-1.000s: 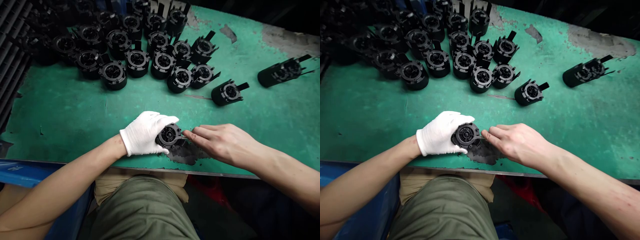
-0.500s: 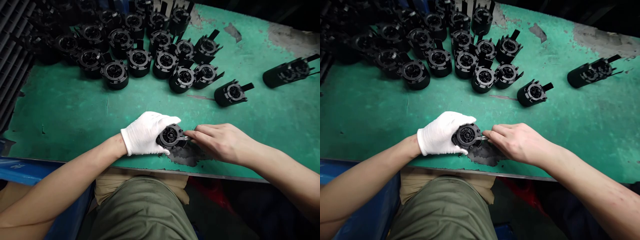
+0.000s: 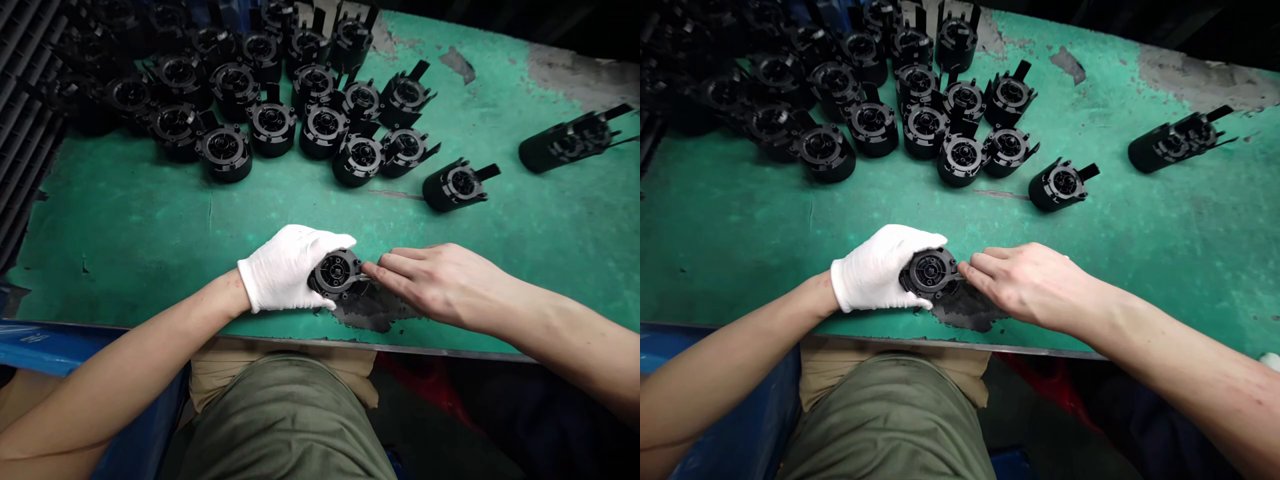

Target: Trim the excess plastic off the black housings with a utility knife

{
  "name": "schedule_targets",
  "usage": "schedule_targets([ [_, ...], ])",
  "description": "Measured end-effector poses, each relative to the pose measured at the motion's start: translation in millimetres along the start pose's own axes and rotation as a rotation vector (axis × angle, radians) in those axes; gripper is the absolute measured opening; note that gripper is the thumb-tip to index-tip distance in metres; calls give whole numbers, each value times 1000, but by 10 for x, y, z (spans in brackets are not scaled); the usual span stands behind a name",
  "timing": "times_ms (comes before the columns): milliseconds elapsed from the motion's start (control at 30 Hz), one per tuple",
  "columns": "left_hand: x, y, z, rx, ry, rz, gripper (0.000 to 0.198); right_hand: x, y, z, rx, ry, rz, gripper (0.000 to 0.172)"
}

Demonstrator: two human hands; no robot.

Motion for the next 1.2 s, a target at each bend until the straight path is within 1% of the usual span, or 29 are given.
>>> schedule_targets([
  [100, -16, -1, 13, 9, 0, -8, 97, -23, 29, -63, 20, 2, 5, 33],
  [167, -44, 1, 31, 23, -5, -36, 100, -74, 16, -113, 39, 53, -59, 28],
  [233, -72, -10, 62, 50, -34, -92, 103, -168, -27, -149, 43, 184, -167, 27],
  [300, -82, -21, 103, 90, -103, -145, 104, -297, -60, -116, 51, 374, -270, 34],
  [367, -63, -18, 128, 107, -179, -153, 105, -384, -30, 42, 80, 530, -303, 40],
  [467, -1, 31, 113, 66, -243, -70, 97, -328, 67, 418, 60, 597, -239, 42],
  [533, 21, 71, 86, 66, -242, -11, 89, -284, 122, 567, 13, 661, -196, 41],
  [600, 13, 88, 68, 102, -219, -3, 86, -254, 163, 623, -51, 722, -156, 39],
  [733, -45, 87, 95, 142, -202, -56, 89, -208, 191, 621, -133, 760, -140, 38],
  [833, -61, 102, 112, 147, -207, -47, 86, -201, 188, 600, -149, 761, -152, 38],
  [967, -54, 101, 111, 165, -211, -46, 90, -190, 144, 584, -197, 713, -147, 36],
  [1100, -49, 116, 120, 187, -225, -37, 91, -173, 111, 555, -247, 690, -106, 33],
  [1200, -41, 116, 118, 184, -234, -25, 89, -154, 112, 550, -272, 692, -66, 35],
])
Point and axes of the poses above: each hand's wrist, its own x-axis towards the middle knuckle, its own y-axis out of the palm, z = x × y, the point moved 9 cm from there along x, towards the middle knuckle, and after that the axes turned 10 degrees about -y, right-handed, at the moved point
